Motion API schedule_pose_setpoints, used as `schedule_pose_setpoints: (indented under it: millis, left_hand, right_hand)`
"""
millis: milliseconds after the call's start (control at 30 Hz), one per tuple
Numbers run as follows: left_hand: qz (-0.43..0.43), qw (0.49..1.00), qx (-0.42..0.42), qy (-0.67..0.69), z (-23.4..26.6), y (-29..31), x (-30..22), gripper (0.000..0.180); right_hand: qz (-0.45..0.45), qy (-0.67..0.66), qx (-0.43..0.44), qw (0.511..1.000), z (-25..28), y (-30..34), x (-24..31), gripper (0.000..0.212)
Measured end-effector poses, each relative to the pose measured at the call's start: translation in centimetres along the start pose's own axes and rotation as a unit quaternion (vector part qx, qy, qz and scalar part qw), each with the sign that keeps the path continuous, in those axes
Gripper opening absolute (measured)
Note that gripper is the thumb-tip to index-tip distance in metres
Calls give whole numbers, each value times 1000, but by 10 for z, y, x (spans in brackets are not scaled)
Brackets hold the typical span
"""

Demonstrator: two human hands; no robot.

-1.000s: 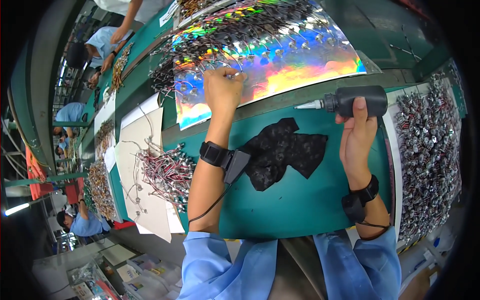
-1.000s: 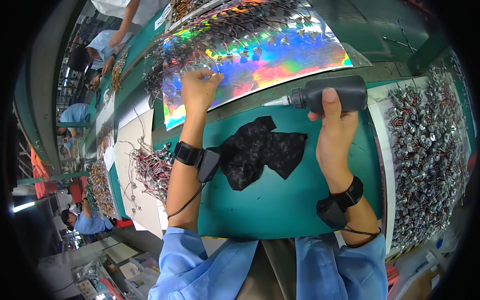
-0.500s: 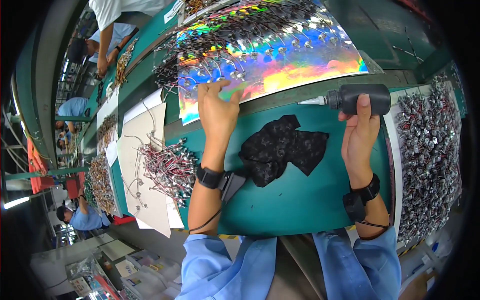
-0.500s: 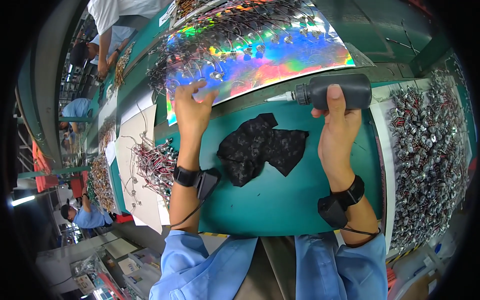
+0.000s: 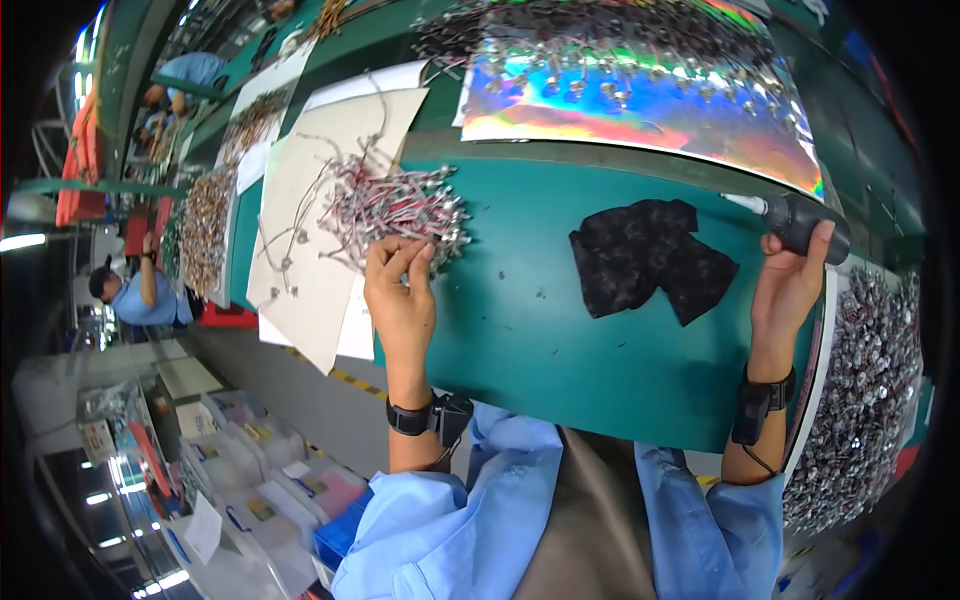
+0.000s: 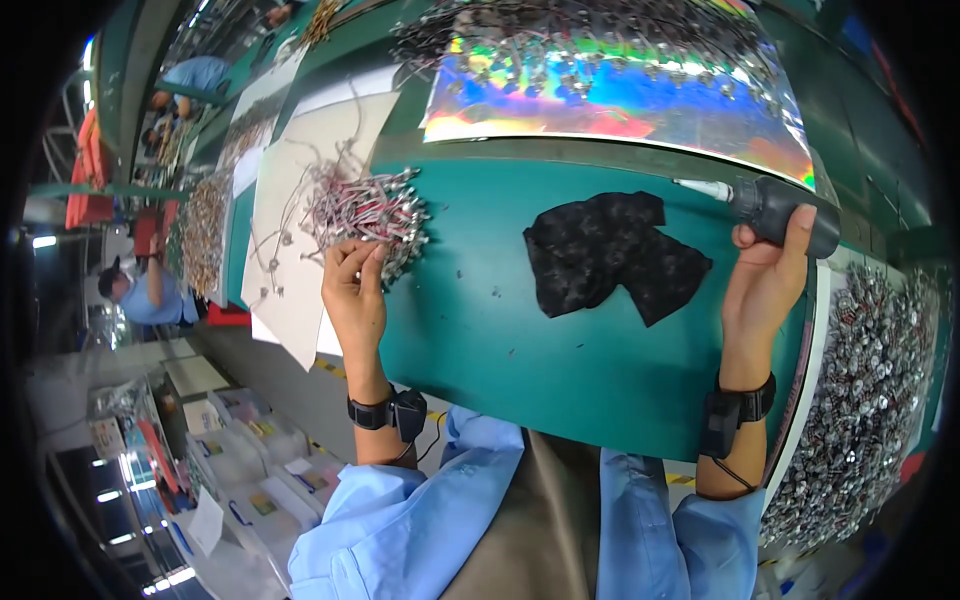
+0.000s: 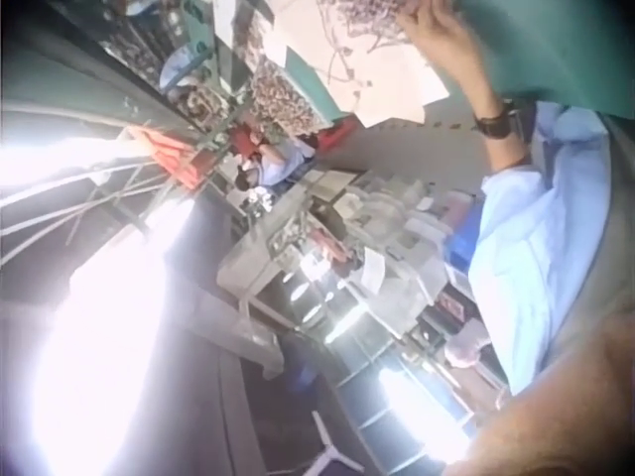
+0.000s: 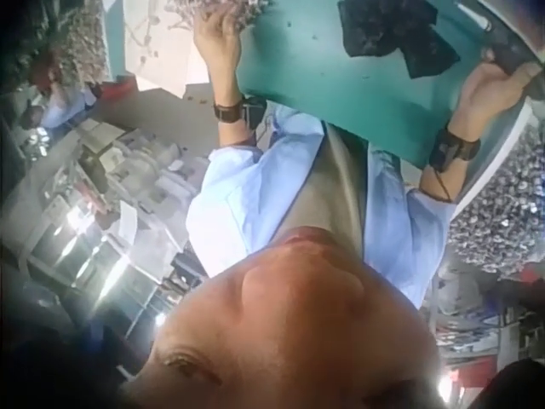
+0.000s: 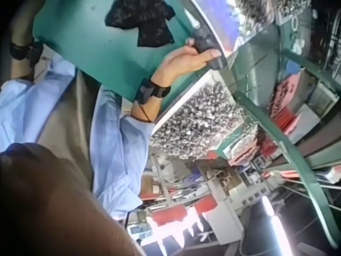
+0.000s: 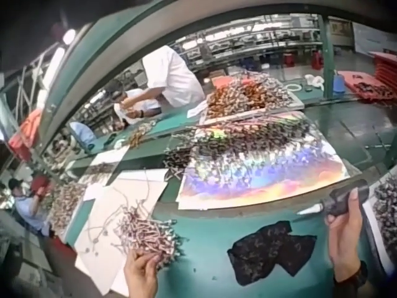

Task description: The person picks up a component from a pile, applies glue to it from a bottle, and places it onto a sheet, occasionally wiping the glue bottle tip on a cloth.

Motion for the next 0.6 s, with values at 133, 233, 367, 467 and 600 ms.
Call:
schedule_pose_setpoints:
  millis: [133, 233, 367, 467, 600]
  left_hand:
    - [-18, 998, -17, -65, 9, -2, 1, 10]
    - [-66, 991, -27, -111, 4, -12, -9, 13]
    - [-101, 975, -16, -195, -23, -33, -22, 18]
    - [-94, 958, 5, -270, -42, -40, -21, 19]
    - [-75, 935, 33, -344, -53, -47, -16, 20]
  right_hand:
    - [-40, -36, 13, 998, -15, 8, -10, 30]
    - [-42, -36, 54, 997, -22, 12, -7, 29]
    - [-20, -19, 18, 999, -18, 8, -2, 28]
    - [-16, -11, 10, 1000, -18, 8, 3, 28]
    - [-4, -14, 6, 1000, -13, 6, 6, 29]
Point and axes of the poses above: each hand's wrist, its own y-axis away from the middle knuckle, its own z-axis out of the back of the hand, x = y × z, the point moved 7 cm from there along -y, towards the middle knuckle, and after that the axes turned 11 degrees about z, right-handed, at the moved point
